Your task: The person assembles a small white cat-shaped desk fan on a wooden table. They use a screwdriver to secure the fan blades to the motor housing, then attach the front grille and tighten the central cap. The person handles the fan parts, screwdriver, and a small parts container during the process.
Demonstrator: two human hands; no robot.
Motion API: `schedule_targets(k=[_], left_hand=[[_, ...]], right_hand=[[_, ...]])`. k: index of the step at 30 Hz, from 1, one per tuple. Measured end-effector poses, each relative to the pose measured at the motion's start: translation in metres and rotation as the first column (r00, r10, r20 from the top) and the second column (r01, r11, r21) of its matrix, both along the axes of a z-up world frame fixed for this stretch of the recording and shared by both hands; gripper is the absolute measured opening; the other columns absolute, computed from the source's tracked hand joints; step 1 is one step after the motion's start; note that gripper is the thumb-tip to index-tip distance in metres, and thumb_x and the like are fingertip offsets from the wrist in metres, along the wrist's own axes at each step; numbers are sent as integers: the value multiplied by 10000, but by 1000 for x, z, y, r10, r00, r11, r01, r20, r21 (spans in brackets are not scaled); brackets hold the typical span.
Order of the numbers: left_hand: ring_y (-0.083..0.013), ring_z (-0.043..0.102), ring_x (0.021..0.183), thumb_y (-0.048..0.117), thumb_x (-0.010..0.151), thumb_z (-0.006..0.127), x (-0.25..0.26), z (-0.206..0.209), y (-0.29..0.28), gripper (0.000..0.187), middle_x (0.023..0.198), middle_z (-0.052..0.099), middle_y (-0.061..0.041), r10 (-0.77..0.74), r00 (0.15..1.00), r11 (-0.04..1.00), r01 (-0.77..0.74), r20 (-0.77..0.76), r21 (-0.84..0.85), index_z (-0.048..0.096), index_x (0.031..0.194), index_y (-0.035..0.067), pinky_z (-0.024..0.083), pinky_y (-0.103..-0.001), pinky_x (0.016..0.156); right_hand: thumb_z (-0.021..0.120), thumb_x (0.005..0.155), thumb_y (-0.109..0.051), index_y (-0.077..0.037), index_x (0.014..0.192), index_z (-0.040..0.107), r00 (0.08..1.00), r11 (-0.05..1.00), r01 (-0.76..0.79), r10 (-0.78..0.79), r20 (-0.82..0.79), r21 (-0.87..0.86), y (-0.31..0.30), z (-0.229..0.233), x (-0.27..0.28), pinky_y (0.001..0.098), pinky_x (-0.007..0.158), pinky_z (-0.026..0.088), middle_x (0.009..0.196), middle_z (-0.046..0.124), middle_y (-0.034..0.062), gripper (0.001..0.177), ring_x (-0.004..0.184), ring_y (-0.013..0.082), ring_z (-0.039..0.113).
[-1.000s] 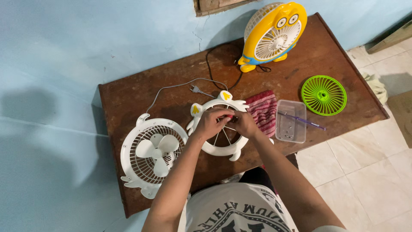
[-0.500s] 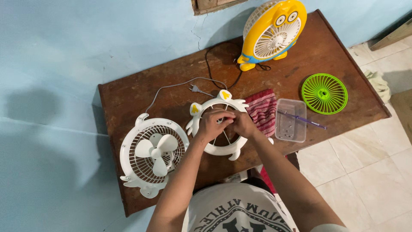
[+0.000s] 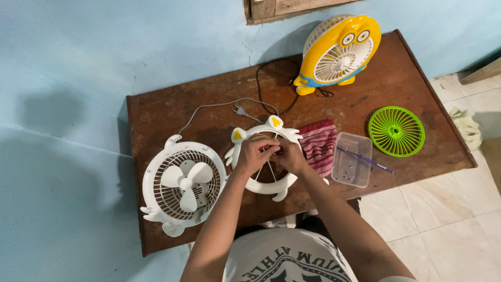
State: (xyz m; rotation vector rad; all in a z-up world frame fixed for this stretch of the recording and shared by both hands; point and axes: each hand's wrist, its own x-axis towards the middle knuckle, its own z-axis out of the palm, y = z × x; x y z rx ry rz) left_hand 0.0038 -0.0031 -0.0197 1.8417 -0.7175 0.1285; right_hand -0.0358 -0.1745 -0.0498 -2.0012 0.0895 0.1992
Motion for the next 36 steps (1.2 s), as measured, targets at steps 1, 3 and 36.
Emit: schedule_targets(k=[1,3,36], left_hand=[[-207,758,931,139,835,849,0,-2,2,171,1001,793,-55,-19,999,1000,18,-46,-17,804,989,81,601,-333,838],[-194,753,944,122,851,816,2,-3,5,186,1026,783,-66,-59,989,997,52,-135,-56,796,1031,79,614,-322,828],[-157,759,885,97,853,825,4,-13,-3,178,991,783,-82,-77,965,987,39,-250,-155,786,1017,39,622,-276,776]], right_hand=[[764,801,-53,-36,1195,673,997,997,-53,50,52,51,-6,1,-1,357,703,598,953,755,106,404,774,191,729],[774,814,-51,-37,1228,673,985,988,-115,100,141,105,-12,-1,1,330,746,589,990,759,77,427,826,144,706],[783,847,-66,-6,1144,690,994,965,110,-102,-45,237,3,-16,-6,333,557,542,905,721,93,317,702,179,666]])
